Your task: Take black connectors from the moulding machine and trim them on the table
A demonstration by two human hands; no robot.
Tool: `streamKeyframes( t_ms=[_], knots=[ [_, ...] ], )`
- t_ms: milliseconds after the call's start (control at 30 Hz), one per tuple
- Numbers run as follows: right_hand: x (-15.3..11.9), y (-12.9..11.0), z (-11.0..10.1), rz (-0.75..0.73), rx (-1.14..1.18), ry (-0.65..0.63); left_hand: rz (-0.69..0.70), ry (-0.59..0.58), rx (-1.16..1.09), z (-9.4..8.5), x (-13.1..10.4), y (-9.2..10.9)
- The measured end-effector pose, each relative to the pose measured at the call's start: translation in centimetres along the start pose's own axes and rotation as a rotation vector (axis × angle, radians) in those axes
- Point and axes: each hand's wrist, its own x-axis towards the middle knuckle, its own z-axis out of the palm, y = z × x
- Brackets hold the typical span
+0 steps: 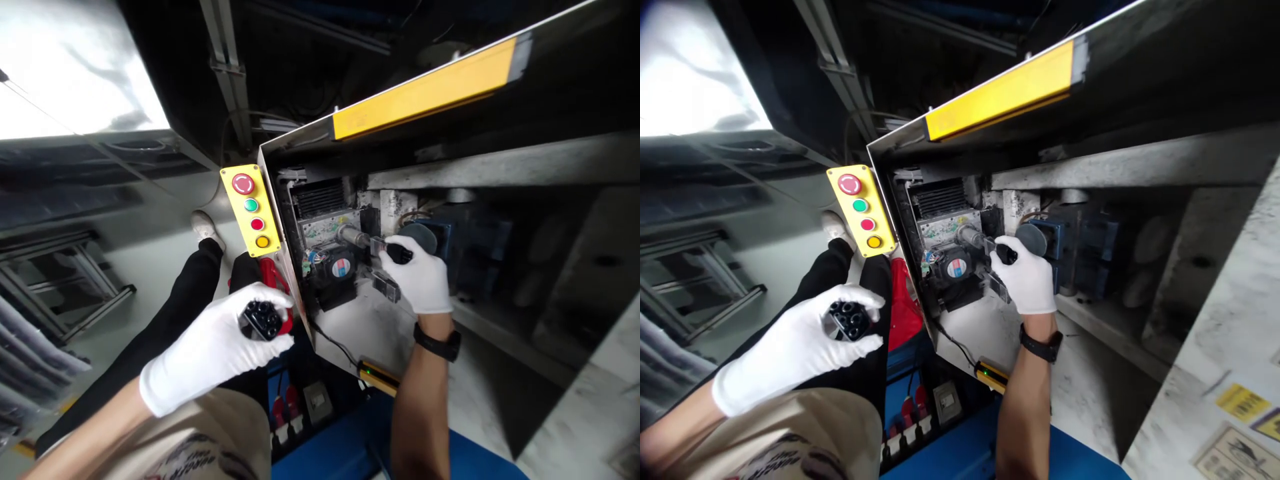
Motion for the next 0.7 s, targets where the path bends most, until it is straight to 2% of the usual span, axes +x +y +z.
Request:
streamKeyframes(
  t_ms=[133,200,267,300,367,500,600,633,700],
  knots=[
    [1.1,0.3,-1.4,-0.055,0.115,-0.116,-0.003,-0.004,0.010,-0.2,0.0,-0.4],
    [1.5,0.4,-2.2,-0.052,0.112,-0.204,-0.007,-0.004,-0.018,-0.3,-0.1,-0.6],
    [1.2,0.3,-2.2,-0.016,0.094,-0.221,-0.007,0.011,-0.036,-0.5,-0.1,-0.8],
    [0.7,0.2,-1.9,0.017,0.110,-0.178,-0.008,0.020,-0.033,-0.5,-0.2,-0.9],
    [-0.9,-0.6,-0.1,0.116,0.248,0.025,-0.009,0.039,-0.008,-0.6,-0.2,-0.9],
    [-3.2,-3.9,5.9,0.385,0.758,0.505,0.009,0.062,0.044,-0.6,-0.3,-0.4],
    [-1.6,-6.0,9.2,0.512,0.848,0.775,0.038,0.075,0.057,-0.4,-0.4,0.0],
    [-0.8,-6.3,9.6,0.517,0.820,0.846,0.041,0.083,0.074,-0.3,-0.5,0.1],
    [0.9,-6.3,9.7,0.450,0.777,0.899,0.042,0.105,0.118,-0.2,-0.8,0.0]
  ],
)
